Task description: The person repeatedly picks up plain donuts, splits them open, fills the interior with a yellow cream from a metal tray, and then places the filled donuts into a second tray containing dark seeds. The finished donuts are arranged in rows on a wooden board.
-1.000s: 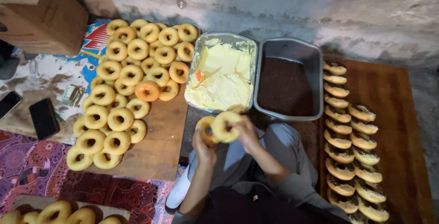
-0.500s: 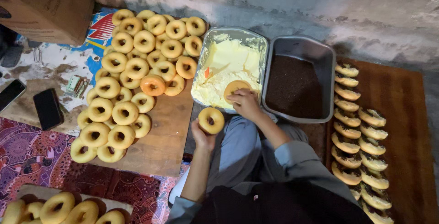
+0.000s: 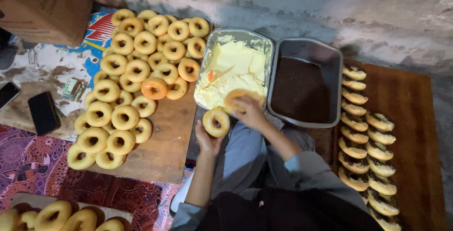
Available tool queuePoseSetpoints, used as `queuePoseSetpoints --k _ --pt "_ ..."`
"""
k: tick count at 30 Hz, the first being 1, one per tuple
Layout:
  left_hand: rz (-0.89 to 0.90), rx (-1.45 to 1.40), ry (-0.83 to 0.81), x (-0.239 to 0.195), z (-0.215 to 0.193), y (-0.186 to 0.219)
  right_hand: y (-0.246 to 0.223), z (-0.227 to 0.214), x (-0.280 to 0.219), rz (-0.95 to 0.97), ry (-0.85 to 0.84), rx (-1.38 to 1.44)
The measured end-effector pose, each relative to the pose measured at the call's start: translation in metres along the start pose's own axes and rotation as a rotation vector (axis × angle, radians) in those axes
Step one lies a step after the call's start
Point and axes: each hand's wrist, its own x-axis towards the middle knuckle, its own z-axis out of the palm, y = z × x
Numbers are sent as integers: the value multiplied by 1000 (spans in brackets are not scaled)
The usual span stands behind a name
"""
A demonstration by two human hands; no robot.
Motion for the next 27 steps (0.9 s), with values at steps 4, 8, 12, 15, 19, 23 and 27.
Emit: queuePoseSetpoints --k 4,8,12,15,19,23,27 --pt "26 147 -80 1 8 -3 -20 8 -19 -235 -264 95" --pt "-3 60 -85 8 2 -12 8 -8 -5 57 -30 -126" --pt "-55 49 -47 7 1 -24 16 -9 -7 36 106 -128" --pt "-63 127 -186 1 10 -28 -9 -7 -36 -82 -136 44" --pt "-120 164 -198 -8 26 -30 -30 -36 -56 -9 -138 42" --pt "-124 223 -273 -14 44 -52 -42 -61 -66 -21 37 -37" --pt "-207 268 -286 -23 60 -81 -44 -73 -72 87 76 3"
